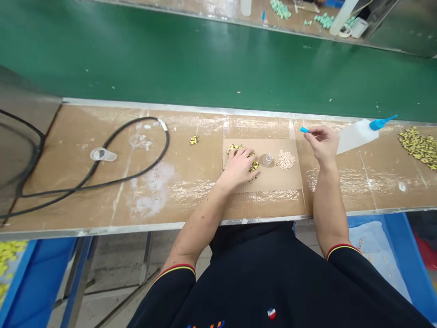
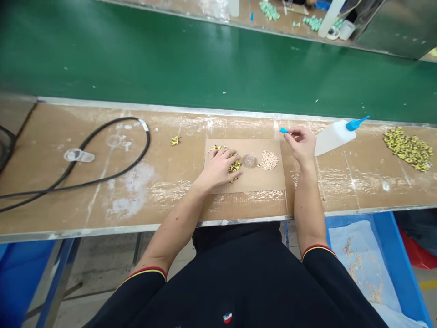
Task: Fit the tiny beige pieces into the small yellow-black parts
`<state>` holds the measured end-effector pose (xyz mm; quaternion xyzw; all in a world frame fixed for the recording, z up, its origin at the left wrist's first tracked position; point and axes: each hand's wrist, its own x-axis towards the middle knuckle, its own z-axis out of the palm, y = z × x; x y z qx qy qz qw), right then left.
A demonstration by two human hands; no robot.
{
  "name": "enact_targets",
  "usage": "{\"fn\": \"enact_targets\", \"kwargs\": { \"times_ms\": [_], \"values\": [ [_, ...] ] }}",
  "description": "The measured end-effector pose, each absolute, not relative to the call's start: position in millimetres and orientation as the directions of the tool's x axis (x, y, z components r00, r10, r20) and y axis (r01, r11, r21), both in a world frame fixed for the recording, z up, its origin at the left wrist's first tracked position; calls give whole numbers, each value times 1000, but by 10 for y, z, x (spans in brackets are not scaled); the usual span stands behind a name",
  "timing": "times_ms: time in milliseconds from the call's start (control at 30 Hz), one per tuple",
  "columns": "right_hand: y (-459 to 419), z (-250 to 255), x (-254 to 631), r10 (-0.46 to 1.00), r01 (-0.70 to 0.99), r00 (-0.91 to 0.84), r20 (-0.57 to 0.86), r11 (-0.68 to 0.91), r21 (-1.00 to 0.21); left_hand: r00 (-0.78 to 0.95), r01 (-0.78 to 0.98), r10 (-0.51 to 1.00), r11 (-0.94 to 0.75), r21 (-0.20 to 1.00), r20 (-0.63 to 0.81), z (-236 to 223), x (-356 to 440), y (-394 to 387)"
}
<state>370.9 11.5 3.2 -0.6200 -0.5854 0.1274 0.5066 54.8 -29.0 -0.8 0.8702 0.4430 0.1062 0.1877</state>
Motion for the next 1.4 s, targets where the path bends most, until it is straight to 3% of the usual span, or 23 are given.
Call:
{"fn": "enact_targets", "kwargs": {
  "times_ms": [200,267,467,800,1100,1200,1400],
  "values": [
    [463,-126,3755,945,622,278,175,-38,-782,606,724,795,-569,390,34,-11,509,-276],
    [518,-173,3745,951,636,270,149,-60,-770,614,717,789,-571,399,27,15,499,-275],
    [598,-226,3676,946,651,259,194,-23,-759,627,705,779,-579,410,24,73,471,-272],
    [577,-291,3637,962,685,234,138,-63,-726,629,699,777,-578,422,22,78,454,-248],
    [235,-181,3691,918,683,279,281,16,-730,638,696,770,-574,431,-5,35,411,-213],
    [-43,-111,3706,957,679,167,237,62,-731,640,683,768,-569,457,0,37,406,-209],
    [-240,-34,3607,954,720,-280,112,285,-633,613,682,790,-545,487,27,3,422,-203]
  ]
}}
